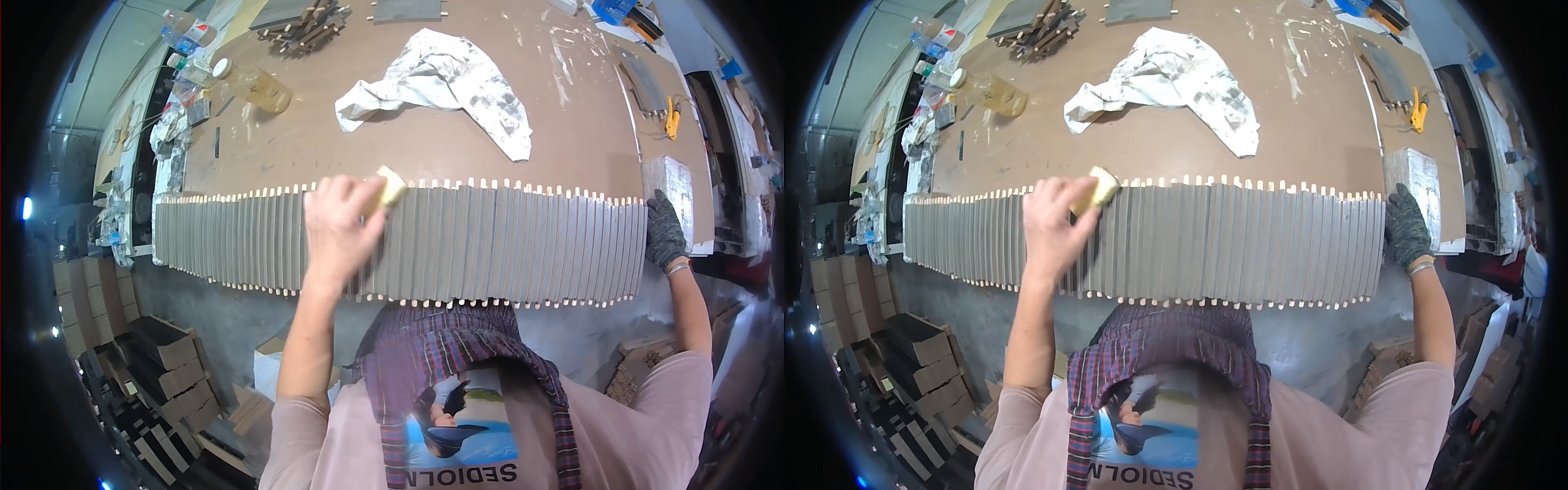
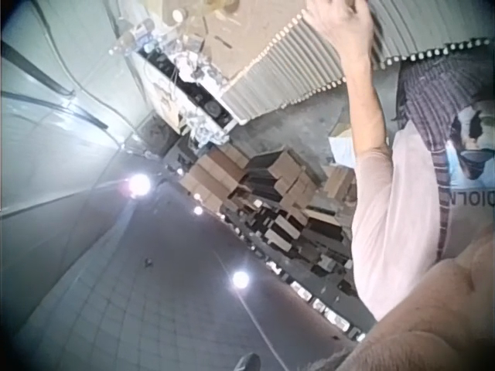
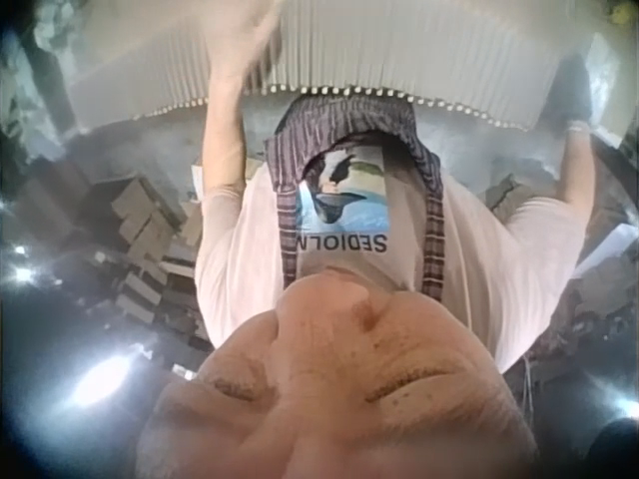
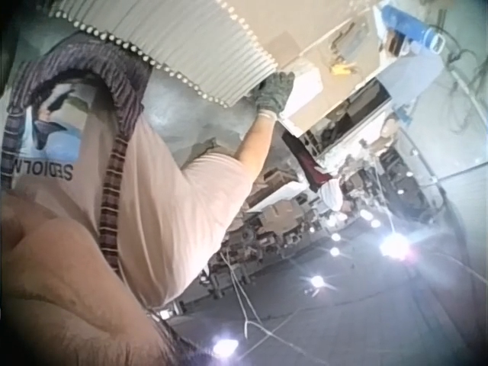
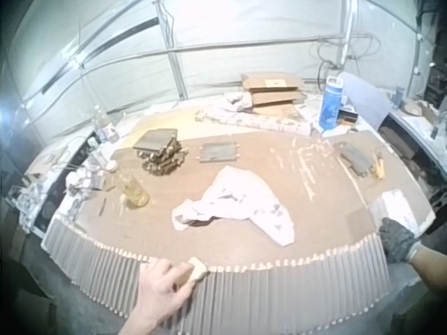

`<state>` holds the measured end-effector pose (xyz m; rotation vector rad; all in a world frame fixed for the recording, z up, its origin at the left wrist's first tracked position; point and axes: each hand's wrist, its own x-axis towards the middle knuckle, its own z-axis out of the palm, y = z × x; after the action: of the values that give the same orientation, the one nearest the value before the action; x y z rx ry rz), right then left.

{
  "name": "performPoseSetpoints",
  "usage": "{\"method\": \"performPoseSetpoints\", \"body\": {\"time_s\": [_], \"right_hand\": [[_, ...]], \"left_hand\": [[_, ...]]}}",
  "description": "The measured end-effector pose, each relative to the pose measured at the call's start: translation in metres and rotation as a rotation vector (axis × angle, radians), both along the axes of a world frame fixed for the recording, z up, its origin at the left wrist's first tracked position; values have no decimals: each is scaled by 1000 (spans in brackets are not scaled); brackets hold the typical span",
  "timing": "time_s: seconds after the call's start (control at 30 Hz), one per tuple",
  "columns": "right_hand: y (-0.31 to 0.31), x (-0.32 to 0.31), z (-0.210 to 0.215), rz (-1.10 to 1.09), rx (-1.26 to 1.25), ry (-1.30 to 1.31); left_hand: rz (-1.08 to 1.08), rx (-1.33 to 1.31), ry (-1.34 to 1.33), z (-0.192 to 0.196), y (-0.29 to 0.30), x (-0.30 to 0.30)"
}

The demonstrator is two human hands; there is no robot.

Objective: The person uses a yellow sponge to apply a liquid to the edges and pegs of a long row of connected wooden slats, occasionally picking up and wiping individual wooden components by hand.

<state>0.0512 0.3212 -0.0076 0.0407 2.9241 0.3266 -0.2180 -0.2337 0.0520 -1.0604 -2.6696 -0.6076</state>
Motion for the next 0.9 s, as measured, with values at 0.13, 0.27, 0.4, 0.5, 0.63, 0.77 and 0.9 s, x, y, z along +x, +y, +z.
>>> {"method": "performPoseSetpoints", "body": {"time_s": [0.13,0.27,0.4,0.5,0.63,0.77,0.9], "right_hand": [[-16,-11,19,-8,-19,-84],[-7,-4,7,44,37,-40],[4,-2,0,52,-18,-57],[8,1,-4,44,-42,-51],[-4,-11,11,52,-51,-78],[9,-1,-2,86,-6,-74],[-4,-8,11,81,13,-134]], "left_hand": [[229,62,67,-5,-27,-34],[-33,160,38,5,7,-4],[20,27,27,-1,1,-8],[161,51,67,8,-12,-13],[13,162,-47,12,17,29],[-116,56,-176,7,19,77],[210,161,-142,-8,-69,77]]}}
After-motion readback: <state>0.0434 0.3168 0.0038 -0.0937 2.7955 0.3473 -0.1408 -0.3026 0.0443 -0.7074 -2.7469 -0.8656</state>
